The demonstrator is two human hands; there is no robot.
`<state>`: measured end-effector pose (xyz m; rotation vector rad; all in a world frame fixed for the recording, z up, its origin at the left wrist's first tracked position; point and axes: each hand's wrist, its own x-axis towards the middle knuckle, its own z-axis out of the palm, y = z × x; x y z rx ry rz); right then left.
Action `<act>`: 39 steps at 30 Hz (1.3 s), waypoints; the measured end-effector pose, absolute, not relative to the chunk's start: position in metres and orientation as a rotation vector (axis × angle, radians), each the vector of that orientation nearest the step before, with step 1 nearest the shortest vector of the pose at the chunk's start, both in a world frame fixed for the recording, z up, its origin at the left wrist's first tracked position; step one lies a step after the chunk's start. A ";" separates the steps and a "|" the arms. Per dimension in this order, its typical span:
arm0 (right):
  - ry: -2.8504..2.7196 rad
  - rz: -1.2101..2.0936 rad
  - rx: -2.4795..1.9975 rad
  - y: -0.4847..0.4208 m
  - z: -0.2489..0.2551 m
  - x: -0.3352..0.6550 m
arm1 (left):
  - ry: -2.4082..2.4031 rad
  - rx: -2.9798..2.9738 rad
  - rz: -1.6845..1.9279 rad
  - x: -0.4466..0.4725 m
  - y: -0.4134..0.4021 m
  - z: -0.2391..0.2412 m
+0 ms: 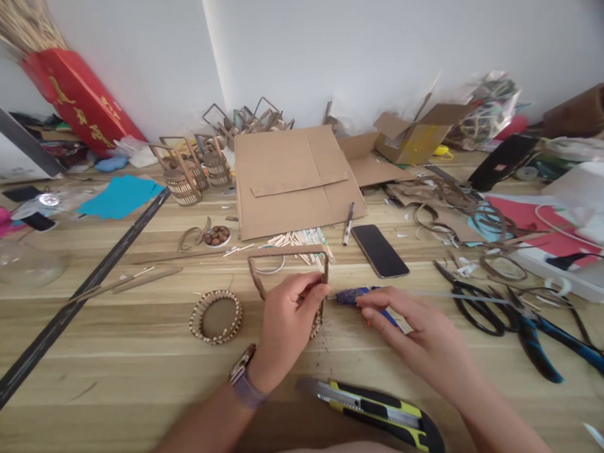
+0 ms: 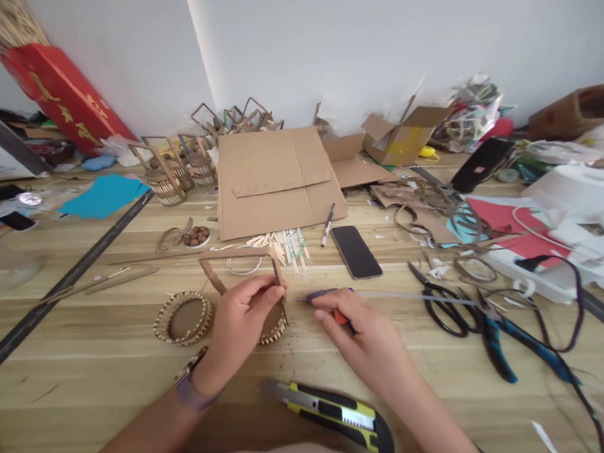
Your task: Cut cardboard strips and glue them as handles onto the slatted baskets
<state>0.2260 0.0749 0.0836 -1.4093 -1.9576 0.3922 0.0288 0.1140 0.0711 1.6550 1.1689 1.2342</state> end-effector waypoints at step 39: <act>-2.021 0.680 -1.064 0.112 0.054 0.195 | 1.233 1.958 1.407 0.032 0.103 0.052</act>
